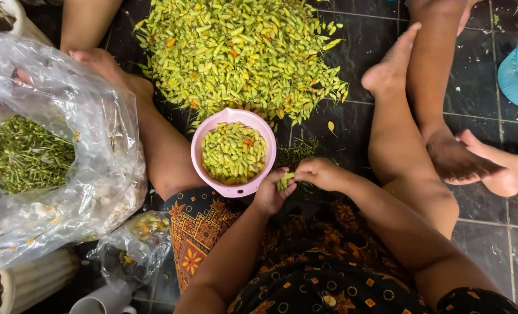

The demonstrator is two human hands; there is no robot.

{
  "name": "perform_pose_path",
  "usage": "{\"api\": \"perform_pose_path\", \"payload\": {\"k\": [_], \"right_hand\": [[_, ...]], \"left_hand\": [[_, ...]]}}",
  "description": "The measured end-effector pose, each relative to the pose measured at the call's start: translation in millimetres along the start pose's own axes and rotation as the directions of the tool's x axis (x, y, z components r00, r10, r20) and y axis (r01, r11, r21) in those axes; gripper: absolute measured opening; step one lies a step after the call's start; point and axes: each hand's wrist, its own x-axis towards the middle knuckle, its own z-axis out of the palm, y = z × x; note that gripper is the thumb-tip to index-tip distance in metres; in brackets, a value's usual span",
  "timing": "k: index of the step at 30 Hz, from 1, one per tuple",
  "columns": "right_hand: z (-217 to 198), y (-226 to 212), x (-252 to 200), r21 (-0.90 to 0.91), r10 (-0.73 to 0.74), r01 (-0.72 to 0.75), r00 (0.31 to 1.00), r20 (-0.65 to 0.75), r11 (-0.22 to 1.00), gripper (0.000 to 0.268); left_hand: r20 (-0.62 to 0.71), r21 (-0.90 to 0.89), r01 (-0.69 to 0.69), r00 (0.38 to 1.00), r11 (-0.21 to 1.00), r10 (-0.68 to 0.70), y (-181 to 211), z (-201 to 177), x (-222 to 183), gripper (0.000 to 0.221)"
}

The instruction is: Sorting through a large pile of green plant material on the floor and placing selected items into a bowl.

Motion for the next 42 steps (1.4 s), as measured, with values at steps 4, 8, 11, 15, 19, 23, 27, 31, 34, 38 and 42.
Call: {"api": "perform_pose_path", "payload": {"k": [4, 8, 11, 15, 19, 23, 27, 31, 34, 38, 42], "right_hand": [[-13.4, 38.6, 15.6, -0.063, 0.111, -0.120, 0.984, -0.137, 0.991, 0.019], [-19.8, 100.6, 35.5, -0.256, 0.201, -0.320, 0.894, -0.401, 0.912, 0.019], [-22.0, 52.9, 39.4, -0.173, 0.065, -0.137, 0.928, -0.368, 0.975, 0.019], [4.8, 13.9, 31.8, -0.253, -0.279, 0.252, 0.957, -0.077, 0.934, 0.023], [16.3, 9.1, 25.4, -0.395, -0.152, 0.124, 0.987, -0.041, 0.910, 0.010], [8.1, 5.9, 19.2, -0.367, -0.252, 0.215, 0.966, -0.056, 0.905, 0.014], [-8.1, 9.6, 10.0, -0.197, -0.164, 0.140, 0.980, -0.111, 0.970, 0.017], [-9.9, 16.0, 6.9, -0.168, 0.080, -0.096, 0.992, -0.099, 0.981, 0.011], [0.0, 21.6, 7.4, -0.084, 0.125, -0.133, 0.988, -0.090, 0.988, 0.018], [4.5, 42.5, 9.2, 0.182, 0.179, -0.183, 0.983, 0.041, 0.966, 0.012], [-5.6, 44.7, 6.6, 0.617, 0.314, -0.400, 0.916, 0.249, 0.677, 0.005]], "left_hand": [[0.027, -0.089, 0.046, 0.999, 0.995, -0.044, -2.6, 5.9, -0.3, 0.025], [0.095, -0.111, 0.059, 0.994, 0.992, -0.048, -4.9, 8.0, -2.3, 0.048], [0.143, -0.116, 0.067, 0.988, 0.991, -0.050, -1.0, 10.5, -4.9, 0.063], [0.163, -0.118, 0.045, 0.986, 0.992, -0.026, 0.5, 11.3, -2.7, 0.072], [0.145, -0.129, 0.038, 0.989, 0.991, -0.019, 2.0, 16.5, -10.3, 0.073], [0.136, -0.111, 0.048, 0.990, 0.993, -0.032, 4.3, 20.1, -13.9, 0.060], [0.030, 0.062, -0.004, 1.000, 0.998, 0.002, -8.8, 1.3, 7.4, 0.034], [-0.028, 0.209, -0.099, 0.994, 0.973, 0.107, -15.8, -9.7, 16.7, 0.026], [-0.034, 0.230, -0.115, 0.991, 0.966, 0.127, -17.6, -8.8, 10.9, 0.027], [0.026, 0.286, -0.115, 0.993, 0.951, 0.112, -17.8, -6.5, 5.8, 0.025], [0.186, 0.244, -0.061, 0.982, 0.968, 0.015, -18.3, -9.3, 2.2, 0.025]]}}
